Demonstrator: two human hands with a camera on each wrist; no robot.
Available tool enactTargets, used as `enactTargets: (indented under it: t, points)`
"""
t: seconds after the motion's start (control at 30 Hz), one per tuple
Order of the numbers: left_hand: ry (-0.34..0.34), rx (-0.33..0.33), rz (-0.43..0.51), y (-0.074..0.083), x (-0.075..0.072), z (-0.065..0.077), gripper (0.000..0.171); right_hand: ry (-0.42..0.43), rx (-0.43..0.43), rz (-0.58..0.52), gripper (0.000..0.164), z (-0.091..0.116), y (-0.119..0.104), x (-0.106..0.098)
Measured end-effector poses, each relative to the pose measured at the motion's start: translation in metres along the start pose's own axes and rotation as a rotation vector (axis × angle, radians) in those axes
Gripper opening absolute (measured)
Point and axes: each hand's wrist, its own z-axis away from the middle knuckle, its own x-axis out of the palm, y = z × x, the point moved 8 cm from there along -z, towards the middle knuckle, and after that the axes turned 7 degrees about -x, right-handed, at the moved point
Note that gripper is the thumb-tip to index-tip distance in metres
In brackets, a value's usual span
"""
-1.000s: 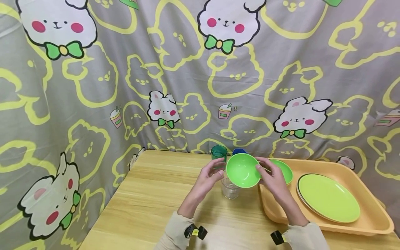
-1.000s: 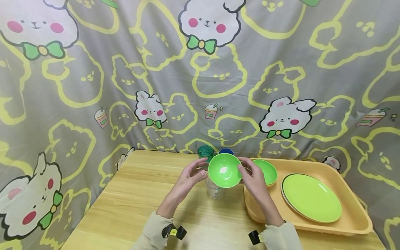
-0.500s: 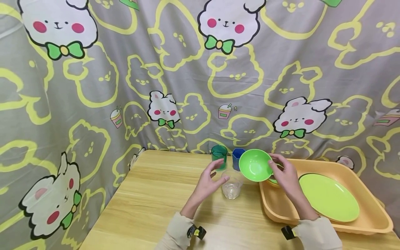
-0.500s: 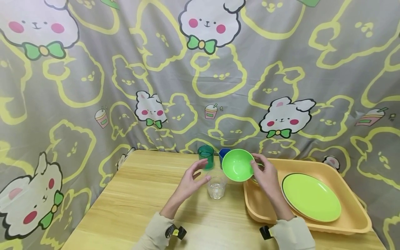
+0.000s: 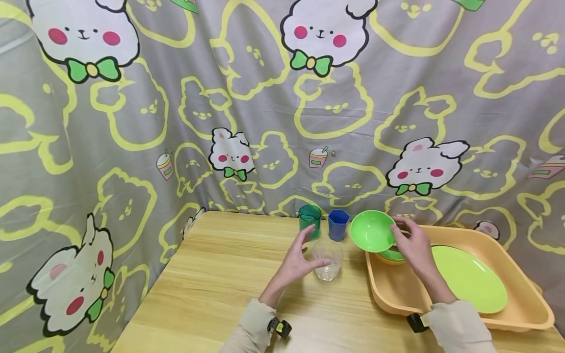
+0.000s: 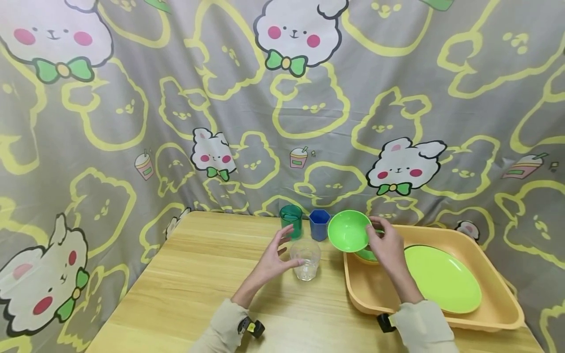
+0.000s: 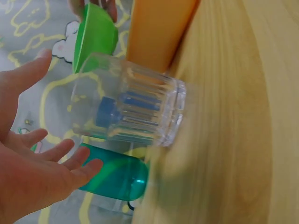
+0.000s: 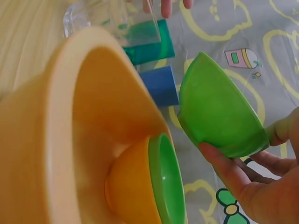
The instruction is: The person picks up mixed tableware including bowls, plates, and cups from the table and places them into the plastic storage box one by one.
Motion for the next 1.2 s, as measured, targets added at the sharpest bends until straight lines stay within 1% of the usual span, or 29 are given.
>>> enactTargets:
  t: [0.17,0.43,0.6,0.8,0.97,1.2]
  points:
    - [-0.026,0.001,0.004,-0.005,0.005,-0.001,0.096,0.023,0.015,0.083,0.041,-0.003,0.006,-0.009]
    - [-0.063,-0.032,-0.037,-0.012,0.011,-0.002,0.099,0.016,0.064,0.094,0.044,-0.011,0.019,-0.02]
    - [-0.084,-0.049,-0.002,-0.015,0.014,-0.003,0.099,0.017,0.101,0.087,0.046,-0.015,0.031,-0.028]
    - [-0.087,-0.062,0.044,-0.019,0.017,-0.005,0.095,0.012,0.134,0.097,0.046,-0.018,0.043,-0.033]
    - [-0.076,-0.104,0.096,-0.024,0.017,-0.006,0.09,-0.025,0.165,0.102,0.045,-0.018,0.051,-0.029]
    - [-0.087,-0.122,0.13,-0.025,0.017,-0.007,0.085,-0.065,0.204,0.095,0.046,-0.017,0.058,-0.026]
